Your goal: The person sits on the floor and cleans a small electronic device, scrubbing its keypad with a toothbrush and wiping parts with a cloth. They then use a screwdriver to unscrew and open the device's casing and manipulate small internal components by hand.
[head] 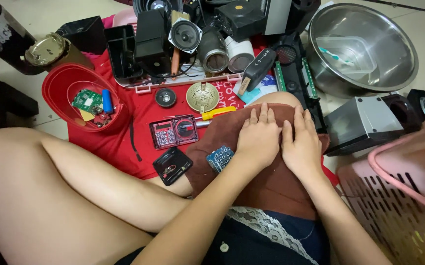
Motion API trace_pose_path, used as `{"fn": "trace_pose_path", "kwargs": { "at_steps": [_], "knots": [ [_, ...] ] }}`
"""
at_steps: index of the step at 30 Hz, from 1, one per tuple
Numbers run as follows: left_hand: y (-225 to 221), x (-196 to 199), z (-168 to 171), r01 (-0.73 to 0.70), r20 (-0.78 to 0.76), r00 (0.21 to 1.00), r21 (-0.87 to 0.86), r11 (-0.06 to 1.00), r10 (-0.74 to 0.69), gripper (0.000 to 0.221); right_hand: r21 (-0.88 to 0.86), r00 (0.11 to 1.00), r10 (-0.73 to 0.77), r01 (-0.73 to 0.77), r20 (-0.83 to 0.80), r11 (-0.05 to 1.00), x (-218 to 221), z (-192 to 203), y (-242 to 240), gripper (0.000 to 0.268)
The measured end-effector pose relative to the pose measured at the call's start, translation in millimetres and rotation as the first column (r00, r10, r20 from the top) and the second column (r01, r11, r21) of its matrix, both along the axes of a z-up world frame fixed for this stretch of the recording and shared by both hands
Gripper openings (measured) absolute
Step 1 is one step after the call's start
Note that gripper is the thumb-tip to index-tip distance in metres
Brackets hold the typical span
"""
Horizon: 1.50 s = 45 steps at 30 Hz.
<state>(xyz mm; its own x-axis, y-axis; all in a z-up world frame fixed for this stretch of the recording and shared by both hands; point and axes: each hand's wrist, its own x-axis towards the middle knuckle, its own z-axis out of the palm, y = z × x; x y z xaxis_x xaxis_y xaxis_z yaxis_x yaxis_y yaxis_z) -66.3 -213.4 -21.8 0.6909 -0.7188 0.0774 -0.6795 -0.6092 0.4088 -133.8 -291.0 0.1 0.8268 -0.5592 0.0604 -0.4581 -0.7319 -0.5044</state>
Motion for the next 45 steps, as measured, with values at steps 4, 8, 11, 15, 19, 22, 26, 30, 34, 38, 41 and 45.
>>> {"fn": "trace_pose_path", "kwargs": {
  "at_steps": [4, 8, 11, 15, 19, 22, 26, 30, 34, 38, 41, 45],
  "knots": [
    [2.5, 3.9, 2.6, 0.014, -0.037, 0.999, -0.008, 1.000, -0.014, 0.053, 0.021, 1.000, -0.007, 0.006, 0.003, 1.000, 0.4, 6.6, 3.2, 0.052],
    [6.3, 6.5, 9.6, 0.006, -0.088, 0.996, -0.010, 1.000, -0.007, 0.051, -0.008, 1.000, -0.017, 0.017, 0.009, 1.000, 0.7, 6.6, 3.3, 0.051],
    [7.2, 10.6, 7.5, 0.002, -0.104, 0.995, -0.010, 1.000, -0.003, 0.050, -0.009, 1.000, -0.020, 0.021, 0.006, 1.000, 0.5, 4.7, 1.8, 0.052],
    [10.1, 11.3, 7.4, 0.001, -0.125, 0.992, -0.017, 1.000, -0.003, 0.046, 0.018, 1.000, -0.019, 0.019, 0.024, 1.000, -0.6, 4.4, 2.5, 0.052],
    [14.8, 11.6, 16.1, -0.008, -0.157, 0.988, -0.059, 0.998, -0.001, 0.040, 0.014, 1.000, -0.018, 0.018, 0.021, 1.000, 0.7, 9.9, 5.9, 0.052],
    [13.6, 14.7, 9.2, -0.054, -0.169, 0.985, -0.064, 0.996, 0.043, 0.036, -0.009, 1.000, -0.005, 0.005, 0.019, 1.000, 0.2, 15.0, 6.2, 0.052],
    [12.2, 17.5, 2.1, -0.161, -0.212, 0.966, -0.054, 0.985, 0.146, 0.031, -0.027, 0.999, -0.009, 0.010, 0.052, 1.000, -10.0, 26.2, -1.0, 0.055],
    [33.9, 12.9, 28.0, -0.206, -0.241, 0.961, -0.307, 0.929, 0.134, 0.014, -0.322, 0.983, 0.165, -0.131, 0.082, 0.938, -26.9, 11.6, -43.3, 0.044],
    [64.6, 25.8, 28.9, -0.165, -0.157, 0.981, -0.400, 0.902, 0.110, 0.009, -0.151, 0.981, 0.172, -0.184, -0.084, 0.971, -32.0, 11.3, -58.1, 0.058],
    [124.0, 49.2, 32.1, -0.406, -0.094, 0.905, -0.487, 0.774, 0.415, 0.025, 0.095, 0.981, 0.030, -0.012, -0.193, 0.995, -29.4, 13.8, -56.9, 0.055],
    [174.8, 72.2, 20.8, -0.538, -0.078, 0.838, -0.279, 0.795, 0.539, 0.026, 0.229, 0.990, 0.026, 0.007, -0.141, 0.973, -30.4, 1.4, -62.7, 0.057],
    [220.3, 93.0, 0.2, -0.608, -0.140, 0.782, 0.043, 0.793, 0.607, 0.030, 0.429, 0.993, 0.038, 0.012, -0.109, 0.903, -27.6, -1.6, -62.8, 0.063]
  ]
}}
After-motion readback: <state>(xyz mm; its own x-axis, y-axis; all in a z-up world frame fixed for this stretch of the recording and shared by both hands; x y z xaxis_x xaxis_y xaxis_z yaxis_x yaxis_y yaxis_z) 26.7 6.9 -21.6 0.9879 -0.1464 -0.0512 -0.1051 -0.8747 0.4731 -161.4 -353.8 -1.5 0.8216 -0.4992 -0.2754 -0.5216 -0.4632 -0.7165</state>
